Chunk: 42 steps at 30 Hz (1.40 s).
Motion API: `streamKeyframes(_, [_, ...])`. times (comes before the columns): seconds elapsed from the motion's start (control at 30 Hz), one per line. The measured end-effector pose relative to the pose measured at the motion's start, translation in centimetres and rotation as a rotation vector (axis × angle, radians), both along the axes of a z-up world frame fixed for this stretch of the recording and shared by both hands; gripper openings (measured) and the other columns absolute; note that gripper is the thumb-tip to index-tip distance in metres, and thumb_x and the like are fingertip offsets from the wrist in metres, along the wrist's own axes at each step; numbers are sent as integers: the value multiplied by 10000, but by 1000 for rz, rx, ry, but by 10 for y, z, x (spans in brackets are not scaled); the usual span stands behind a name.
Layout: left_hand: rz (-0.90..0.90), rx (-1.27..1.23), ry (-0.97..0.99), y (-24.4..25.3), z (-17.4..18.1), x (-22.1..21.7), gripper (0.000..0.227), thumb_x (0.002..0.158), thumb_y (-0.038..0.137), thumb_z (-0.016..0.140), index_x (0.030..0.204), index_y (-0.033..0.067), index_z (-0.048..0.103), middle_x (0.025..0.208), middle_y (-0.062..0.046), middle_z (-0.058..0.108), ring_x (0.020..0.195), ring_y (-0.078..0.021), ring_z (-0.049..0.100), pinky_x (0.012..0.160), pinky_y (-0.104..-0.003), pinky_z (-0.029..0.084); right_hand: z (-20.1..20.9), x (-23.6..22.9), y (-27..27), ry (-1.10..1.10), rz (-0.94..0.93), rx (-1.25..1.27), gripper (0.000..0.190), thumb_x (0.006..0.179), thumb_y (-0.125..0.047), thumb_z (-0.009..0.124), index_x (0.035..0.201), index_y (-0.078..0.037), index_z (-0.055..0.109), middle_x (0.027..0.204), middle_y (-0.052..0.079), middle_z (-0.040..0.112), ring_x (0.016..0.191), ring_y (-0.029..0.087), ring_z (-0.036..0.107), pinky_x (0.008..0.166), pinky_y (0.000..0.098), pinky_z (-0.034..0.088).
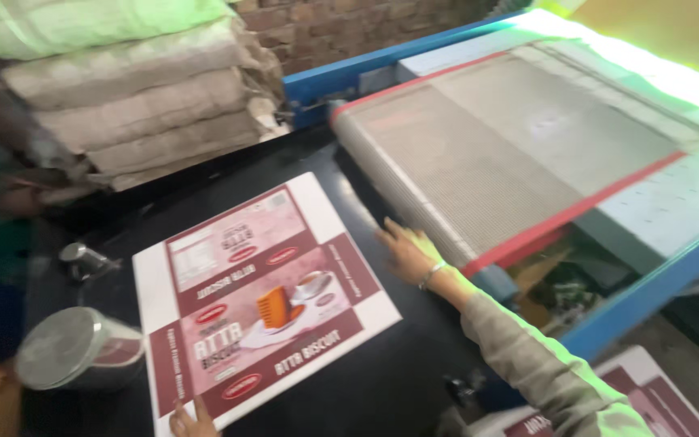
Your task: The person repeatedly picks up printed cardboard sheets and places them onto a conveyor belt, where a laminating film is applied to the surface. The person then removes the laminated sheets and stacks them on the table.
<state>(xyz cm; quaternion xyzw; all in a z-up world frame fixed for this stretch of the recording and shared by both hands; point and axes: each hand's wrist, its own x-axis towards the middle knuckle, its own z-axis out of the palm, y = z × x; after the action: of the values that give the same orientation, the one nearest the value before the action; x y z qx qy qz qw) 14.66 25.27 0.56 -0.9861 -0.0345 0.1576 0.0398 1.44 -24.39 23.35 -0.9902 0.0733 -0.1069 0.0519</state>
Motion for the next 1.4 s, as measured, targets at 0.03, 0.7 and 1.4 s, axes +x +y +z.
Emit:
streamKeyframes(0.03, [-58,-27,-8,-14,-3,-12,1127,667,581,884,1567,239,298,1643,-148,157,1545,-325,197,1123,-652,304,11,-9,-10,-112,-13,5,705,785,-249,767,1436,-148,517,1523,212,441,1278,422,544,1020,540,431])
streamKeyframes(0.7, [-317,-645,-531,-237,-35,-141,782,839,582,641,1430,87,514,1628,-131,346,1467,-314,388,1113,-599,296,31,-58,-86,-435,-135,218,376,835,-173,698,1200,-82,687,1157,129,696,1067,351,662,895,465,534])
streamKeyframes(1.4, [-232,-656,-654,-237,-41,-130,669,818,581,682,1348,180,604,1509,-33,510,1412,-263,466,1097,-616,327,37,-57,-133,-419,-166,158,347,843,-171,679,1178,-84,703,1191,124,705,1080,341,666,911,474,523])
